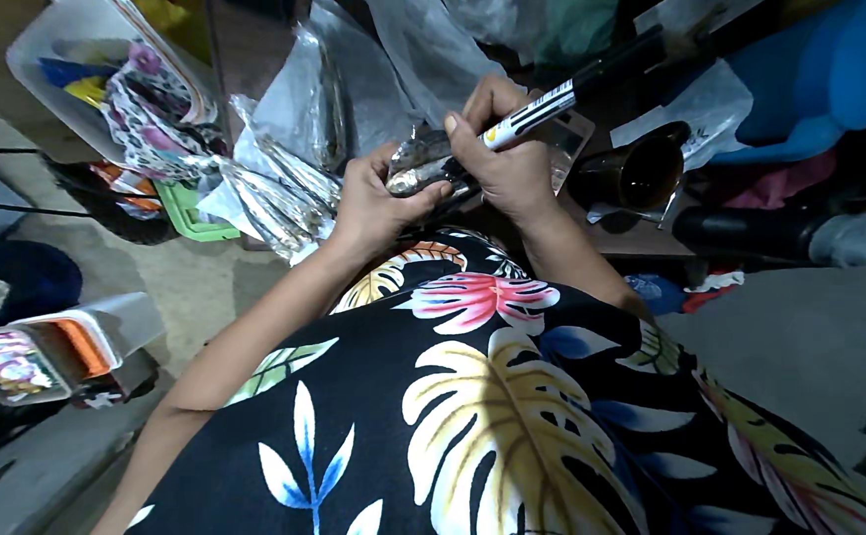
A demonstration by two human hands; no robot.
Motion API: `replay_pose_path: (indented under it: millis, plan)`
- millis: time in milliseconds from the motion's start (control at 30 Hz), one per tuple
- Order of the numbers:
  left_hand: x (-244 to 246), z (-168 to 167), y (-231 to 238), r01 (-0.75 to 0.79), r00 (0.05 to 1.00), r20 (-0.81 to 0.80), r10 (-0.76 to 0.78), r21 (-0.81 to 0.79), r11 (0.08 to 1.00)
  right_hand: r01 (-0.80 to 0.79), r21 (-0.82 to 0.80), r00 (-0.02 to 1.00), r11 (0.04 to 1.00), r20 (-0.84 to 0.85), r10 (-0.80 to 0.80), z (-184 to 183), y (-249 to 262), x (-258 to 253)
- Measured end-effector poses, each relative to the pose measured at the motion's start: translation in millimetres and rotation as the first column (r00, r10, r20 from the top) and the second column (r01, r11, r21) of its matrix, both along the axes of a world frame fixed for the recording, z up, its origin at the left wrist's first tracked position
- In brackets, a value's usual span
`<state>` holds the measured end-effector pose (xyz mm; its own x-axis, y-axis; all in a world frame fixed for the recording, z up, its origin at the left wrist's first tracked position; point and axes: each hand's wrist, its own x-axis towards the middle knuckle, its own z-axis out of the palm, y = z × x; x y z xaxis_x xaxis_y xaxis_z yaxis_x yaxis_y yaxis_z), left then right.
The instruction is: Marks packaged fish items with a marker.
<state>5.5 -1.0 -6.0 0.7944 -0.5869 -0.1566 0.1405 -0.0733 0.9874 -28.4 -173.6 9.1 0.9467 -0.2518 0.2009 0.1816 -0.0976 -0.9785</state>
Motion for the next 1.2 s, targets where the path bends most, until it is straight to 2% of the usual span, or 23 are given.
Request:
replay_pose_path:
  millis: [533, 700, 867, 1200]
  plan:
    - [1.4, -2.0, 0.1, -0.003, 1.000, 0.008, 0.003, 0.005, 1.000, -0.010, -0.038, 1.000, 0.999, 0.014, 0.010, -3.5, 0.0, -1.3]
    - [-0.3, 0.5, 0.1, -0.014, 0.998, -0.067, 0.014, 0.013, 1.000, 0.027, 0.043, 0.999, 0.999, 0.030, -0.028, 0.6, -2.8, 0.4]
    - [-1.6, 1.9, -0.4, -0.018, 0.995, -0.098, 0.021, 0.025, 1.000, 0.030, -0.020, 0.999, 0.999, 0.024, -0.029, -1.3, -2.2, 0.7]
    - [-2.0, -0.2, -0.3, -0.028, 0.996, -0.086, 0.031, 0.038, 0.999, 0.024, -0.034, 1.000, 0.999, 0.011, -0.024, -3.4, -1.1, 2.5]
